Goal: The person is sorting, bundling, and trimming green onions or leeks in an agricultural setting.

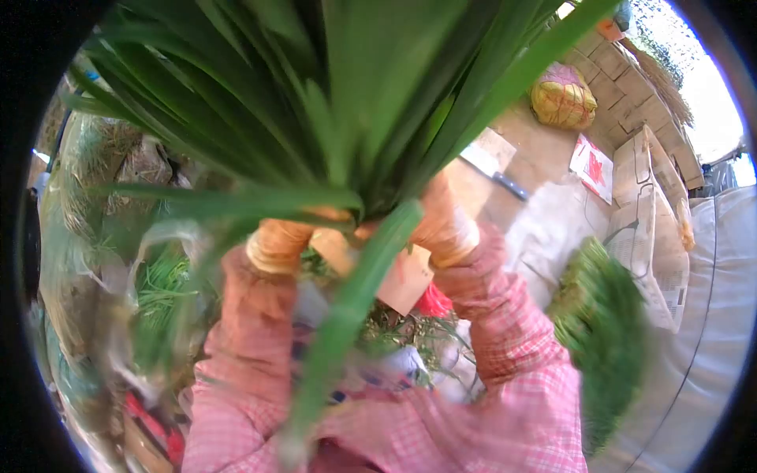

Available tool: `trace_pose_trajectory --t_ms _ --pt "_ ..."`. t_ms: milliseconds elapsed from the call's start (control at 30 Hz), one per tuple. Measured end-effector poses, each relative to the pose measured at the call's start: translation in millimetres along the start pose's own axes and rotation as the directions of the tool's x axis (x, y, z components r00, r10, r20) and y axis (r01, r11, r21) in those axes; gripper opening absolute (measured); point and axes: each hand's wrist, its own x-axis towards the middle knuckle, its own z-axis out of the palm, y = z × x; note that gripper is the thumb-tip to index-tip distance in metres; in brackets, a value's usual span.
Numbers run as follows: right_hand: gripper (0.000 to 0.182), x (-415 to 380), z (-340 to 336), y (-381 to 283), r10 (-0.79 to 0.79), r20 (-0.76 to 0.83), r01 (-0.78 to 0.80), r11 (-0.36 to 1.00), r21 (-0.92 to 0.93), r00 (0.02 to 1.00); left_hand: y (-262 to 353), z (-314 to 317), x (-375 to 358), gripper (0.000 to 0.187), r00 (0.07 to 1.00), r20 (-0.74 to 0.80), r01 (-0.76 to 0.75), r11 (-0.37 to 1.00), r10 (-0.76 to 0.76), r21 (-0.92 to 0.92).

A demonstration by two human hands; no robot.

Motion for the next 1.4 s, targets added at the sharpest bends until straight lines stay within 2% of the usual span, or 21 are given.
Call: trace_pose_trajectory --t_ms 100,167,200,267,367,500,567,600,633,667,700,767,833,867,900,967,1033,1100,1167,1200,1400 --pt "0.05 -11 0 6 -0.039 0.016 0.039 0.999 -0.035 0.999 -71 -30 -4 0.027 0.98 0.076 -0.196 0.956 0.184 0.218" --pt "0.05 -26 9 18 -0.098 -0.004 0.097 0.992 -0.076 0.995 -71 -39 8 0.028 0.868 0.256 -0.496 0.718 0.426 0.488" --pt "0.05 -34 11 17 -0.114 -0.027 0.112 0.991 -0.08 0.993 -67 -41 15 0.029 0.74 0.418 -0.658 0.438 0.527 0.612" --pt "0.05 -37 7 28 -0.142 -0.108 0.137 0.989 -0.05 0.984 -24 -11 3 0.039 0.985 0.175 -0.037 0.96 -0.013 0.279" --pt "0.051 -34 0 52 -0.116 -0.348 0.163 0.981 0.109 0.93 44 32 23 0.059 0.897 0.419 -0.125 0.991 0.136 -0.054" --pt "0.058 -42 26 32 0.426 -0.595 0.049 0.785 0.618 0.681 40 71 97 0.059 0.748 0.657 -0.203 0.913 -0.089 0.355" --pt "0.059 -43 43 29 0.672 -0.56 0.168 0.557 0.813 0.484 51 96 101 0.06 0.788 0.456 -0.231 0.488 -0.413 0.842" --pt "0.058 -47 49 33 0.711 -0.536 0.161 0.527 0.835 0.455 -4 90 130 0.059 0.616 0.568 -0.071 0.68 -0.545 0.729" --pt "0.057 -55 54 45 0.78 -0.471 0.134 0.46 0.878 0.413 -42 86 142 0.06 0.589 0.539 -0.065 0.629 -0.603 0.775" --pt "0.056 -65 65 67 0.841 -0.4 0.112 0.387 0.915 0.364 -83 72 151 0.063 0.596 0.598 -0.154 0.654 -0.536 0.741" --pt "0.054 -79 76 91 0.895 -0.326 0.096 0.311 0.945 0.304 -88 66 137 0.069 0.666 0.506 -0.255 0.47 -0.548 0.845" --pt "0.053 -103 85 126 0.91 -0.233 0.0 0.248 0.969 0.342 -192 10 138 0.075 0.78 0.624 -0.583 0.417 0.048 0.697" --pt "0.052 -120 83 133 0.921 -0.118 -0.075 0.157 0.985 0.372 -166 -1 135 0.073 0.854 0.332 0.215 0.852 -0.402 0.477" --pt "0.047 -132 72 141 0.923 -0.053 -0.295 0.176 0.939 0.381 -156 -6 136 0.068 0.866 0.231 0.353 0.869 -0.444 0.346" --pt "0.045 -118 64 121 0.913 0.064 -0.064 -0.041 0.997 0.404 -141 -16 138 0.063 0.868 0.13 0.452 0.871 -0.479 0.193" --pt "0.042 -148 52 136 0.703 0.285 -0.094 -0.298 0.95 0.652 -98 -50 135 0.055 0.961 -0.017 0.256 0.864 -0.277 0.433" --pt "0.038 -182 45 111 0.789 0.289 -0.581 0.103 0.808 0.543 -54 -82 104 0.05 0.986 -0.048 0.162 0.878 -0.158 0.45" --pt "0.036 -180 41 84 0.833 0.186 -0.766 0.36 0.532 0.52 -23 -103 63 0.063 1.0 0.003 -0.016 0.631 0.023 0.776" --pt "0.036 -159 52 46 0.828 0.04 -0.768 0.5 0.399 0.56 -24 -92 25 0.066 0.983 0.111 -0.155 0.337 0.148 0.929" --pt "0.033 -152 64 50 0.627 -0.165 -0.588 0.774 0.233 0.761 -25 -86 6 0.068 0.963 0.181 -0.215 0.165 0.201 0.962" --pt "0.027 -158 116 60 0.439 -0.334 -0.48 0.876 -0.047 0.834 -78 -29 -42 0.099 0.913 0.404 -0.375 -0.272 0.056 0.886"
